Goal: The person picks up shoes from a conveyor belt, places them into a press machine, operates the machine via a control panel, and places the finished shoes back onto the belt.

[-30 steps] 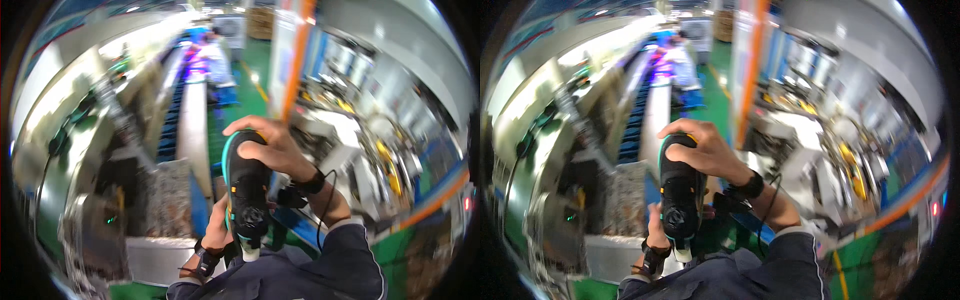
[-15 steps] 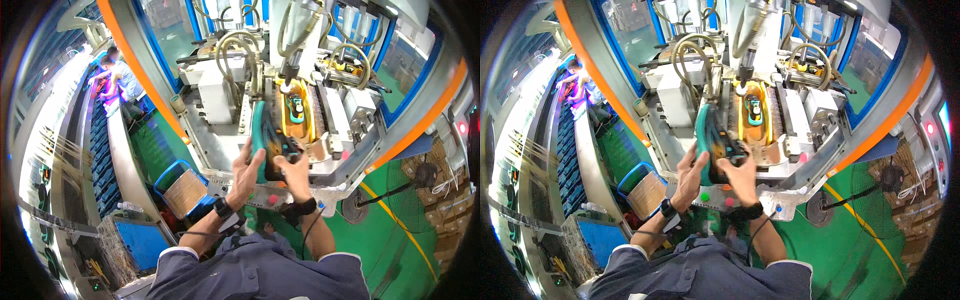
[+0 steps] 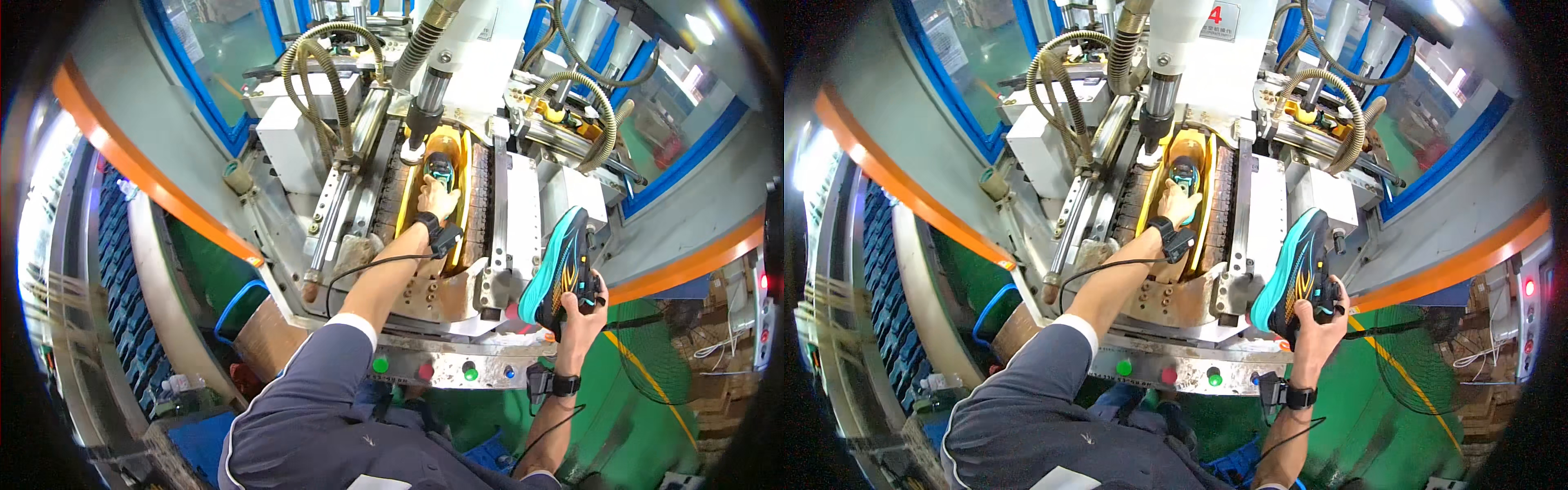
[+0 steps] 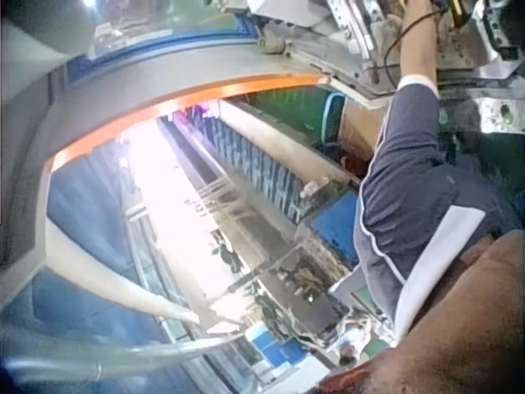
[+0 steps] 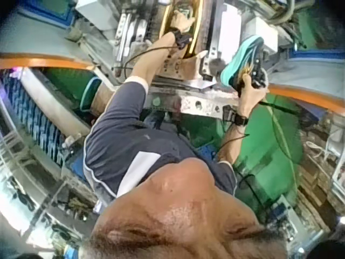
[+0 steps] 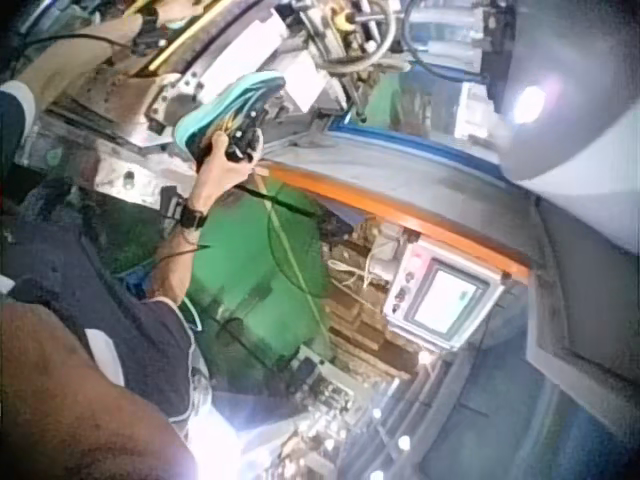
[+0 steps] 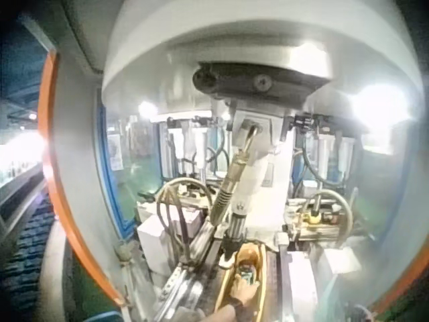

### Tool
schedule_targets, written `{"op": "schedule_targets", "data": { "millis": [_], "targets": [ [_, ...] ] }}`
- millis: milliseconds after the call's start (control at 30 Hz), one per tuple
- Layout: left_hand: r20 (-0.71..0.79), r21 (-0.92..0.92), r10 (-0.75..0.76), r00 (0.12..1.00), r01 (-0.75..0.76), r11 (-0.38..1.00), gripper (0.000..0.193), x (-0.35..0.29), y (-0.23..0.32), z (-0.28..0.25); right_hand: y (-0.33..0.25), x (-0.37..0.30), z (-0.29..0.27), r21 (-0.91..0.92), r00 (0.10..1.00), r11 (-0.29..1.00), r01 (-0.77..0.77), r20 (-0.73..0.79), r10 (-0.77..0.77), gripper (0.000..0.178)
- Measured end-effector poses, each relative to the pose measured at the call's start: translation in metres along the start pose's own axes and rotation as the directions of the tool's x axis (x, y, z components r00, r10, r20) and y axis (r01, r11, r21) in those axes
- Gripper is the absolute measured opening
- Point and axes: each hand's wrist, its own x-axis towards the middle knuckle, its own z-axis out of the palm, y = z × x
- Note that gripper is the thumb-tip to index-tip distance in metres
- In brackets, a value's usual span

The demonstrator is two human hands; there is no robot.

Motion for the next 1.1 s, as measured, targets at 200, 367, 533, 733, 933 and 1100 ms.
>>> {"op": "schedule_targets", "data": {
  "millis": [200, 367, 533, 733, 933, 1100],
  "targets": [
    [0.190, -0.329, -0.121, 0.974, 0.179, 0.927, 0.043, -0.011, -0.002, -0.058, -0.004, 0.113, 0.066, -0.288, 0.990, 0.956, 0.051, 0.140, -0.011, 0.050],
    [0.521, -0.810, 0.115, 0.846, 0.447, 0.379, 0.031, -0.123, -0.032, -0.164, 0.004, 0.178, 0.194, -0.612, 0.875, 0.746, 0.262, 0.477, 0.084, 0.062],
    [0.364, -0.710, 0.047, 0.930, 0.245, 0.660, 0.050, -0.241, -0.077, -0.287, 0.052, 0.153, 0.318, -0.788, 0.853, 0.556, 0.266, 0.461, 0.246, 0.053],
    [0.021, -0.806, -0.278, 0.960, 0.180, 0.563, 0.046, -0.364, -0.120, -0.363, 0.114, 0.090, 0.367, -0.835, 0.946, 0.466, 0.293, 0.325, -0.012, 0.047],
    [-0.278, -0.885, -0.522, 0.806, -0.004, 0.465, 0.034, -0.441, -0.143, -0.335, 0.052, 0.011, 0.296, -0.338, 0.720, 0.660, 0.671, 0.508, -0.473, 0.043],
    [-0.344, -0.769, -0.538, 0.770, 0.098, 0.631, 0.040, -0.486, -0.155, -0.294, 0.073, -0.180, 0.203, 0.202, 0.301, 0.702, 0.683, 0.798, -0.523, 0.022]
  ]
}}
